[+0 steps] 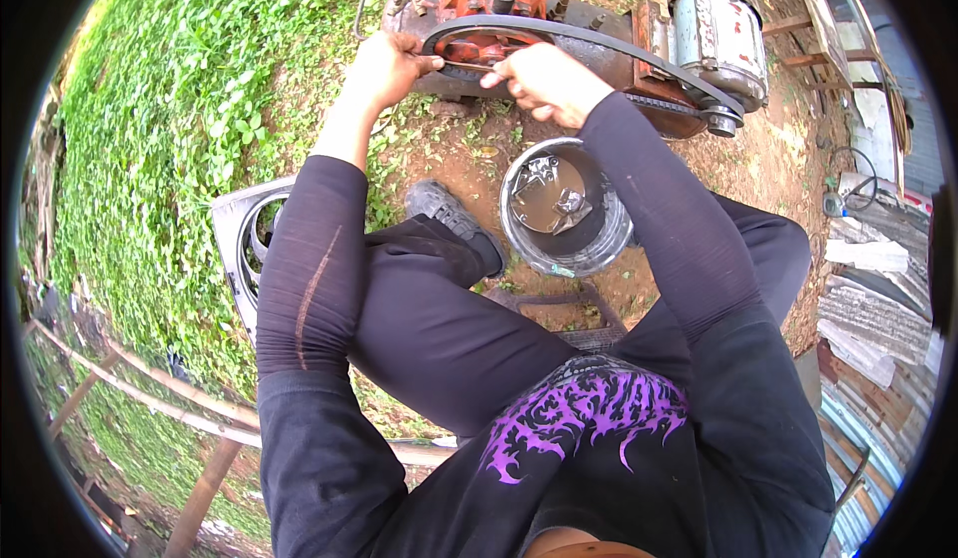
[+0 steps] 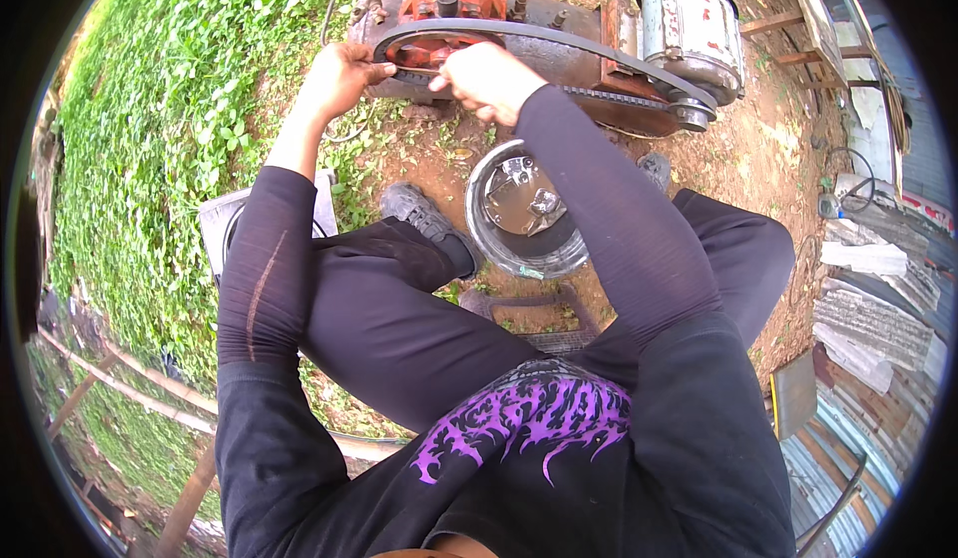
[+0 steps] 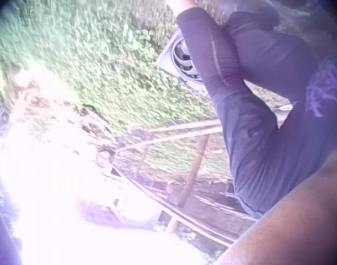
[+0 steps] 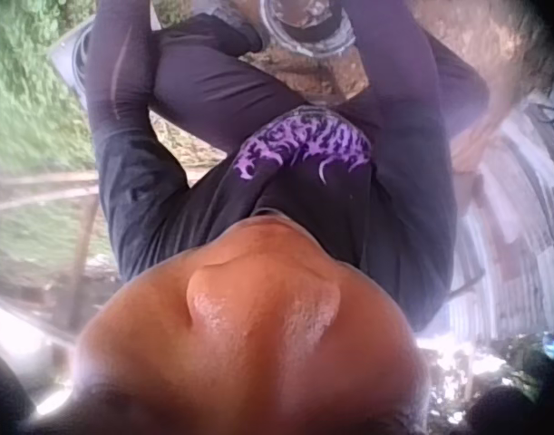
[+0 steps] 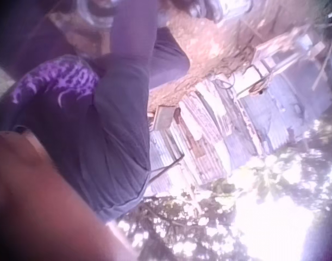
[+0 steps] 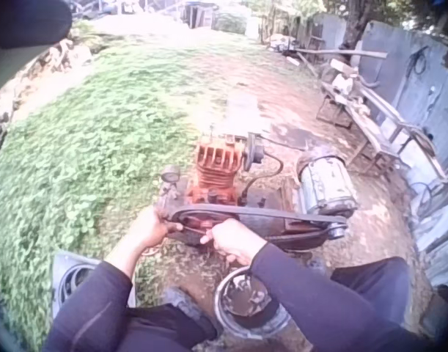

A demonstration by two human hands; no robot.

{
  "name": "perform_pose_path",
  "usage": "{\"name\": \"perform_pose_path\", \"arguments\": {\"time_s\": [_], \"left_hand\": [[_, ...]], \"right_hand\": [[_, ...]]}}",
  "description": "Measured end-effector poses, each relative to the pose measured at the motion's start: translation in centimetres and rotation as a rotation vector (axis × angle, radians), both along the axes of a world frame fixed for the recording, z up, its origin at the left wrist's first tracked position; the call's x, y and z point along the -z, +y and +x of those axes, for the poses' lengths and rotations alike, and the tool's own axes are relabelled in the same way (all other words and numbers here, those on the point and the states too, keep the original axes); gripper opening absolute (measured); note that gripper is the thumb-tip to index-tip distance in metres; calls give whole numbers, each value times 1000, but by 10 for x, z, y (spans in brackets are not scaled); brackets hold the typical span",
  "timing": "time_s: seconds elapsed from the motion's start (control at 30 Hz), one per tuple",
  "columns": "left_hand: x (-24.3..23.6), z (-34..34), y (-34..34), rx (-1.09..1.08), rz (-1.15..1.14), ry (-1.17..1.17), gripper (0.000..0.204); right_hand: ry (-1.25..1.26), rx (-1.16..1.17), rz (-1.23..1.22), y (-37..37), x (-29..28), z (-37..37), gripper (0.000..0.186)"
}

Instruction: The person removes a belt from a motor assembly, dips the belt into a bucket of liquid, and then uses a wrench to loosen a bolt on the motor housing.

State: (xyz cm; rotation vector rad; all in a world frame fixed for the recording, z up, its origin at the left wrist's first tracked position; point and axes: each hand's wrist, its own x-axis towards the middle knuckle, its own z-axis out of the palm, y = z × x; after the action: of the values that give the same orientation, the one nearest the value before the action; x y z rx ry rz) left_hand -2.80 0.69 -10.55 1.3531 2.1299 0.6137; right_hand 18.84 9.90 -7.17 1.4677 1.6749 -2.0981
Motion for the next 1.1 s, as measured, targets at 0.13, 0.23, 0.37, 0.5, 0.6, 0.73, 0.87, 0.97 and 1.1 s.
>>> {"name": "perform_pose_path", "arguments": {"time_s": [0.13, 0.23, 0.37, 0.5, 0.6, 0.73, 0.87, 0.97, 1.1], "left_hand": [[16, -14, -1, 28, 71, 21, 28], [16, -16, -6, -21, 84, -32, 29], [2, -3, 5, 13, 117, -38, 32], [8, -10, -8, -18, 147, 17, 33], [6, -10, -9, -25, 129, -26, 33], [4, -5, -3, 15, 149, 20, 31], [2, -2, -3, -40, 263, -23, 45], [8, -5, -2, -59, 256, -63, 62], [9, -11, -2, -45, 272, -33, 59]], "right_hand": [[213, 130, -299, -26, 10, -23, 12], [307, 265, -397, -55, 32, -39, 6], [684, 367, -83, -77, 165, -53, 11], [335, 490, 344, -114, 117, -73, 26], [239, 459, 430, -114, 104, -69, 33], [244, 408, 509, -111, 105, -55, 35], [354, 386, 448, -105, 112, -52, 38], [362, 384, 510, -107, 129, -55, 40], [413, 406, 360, -114, 129, -66, 42]]}}
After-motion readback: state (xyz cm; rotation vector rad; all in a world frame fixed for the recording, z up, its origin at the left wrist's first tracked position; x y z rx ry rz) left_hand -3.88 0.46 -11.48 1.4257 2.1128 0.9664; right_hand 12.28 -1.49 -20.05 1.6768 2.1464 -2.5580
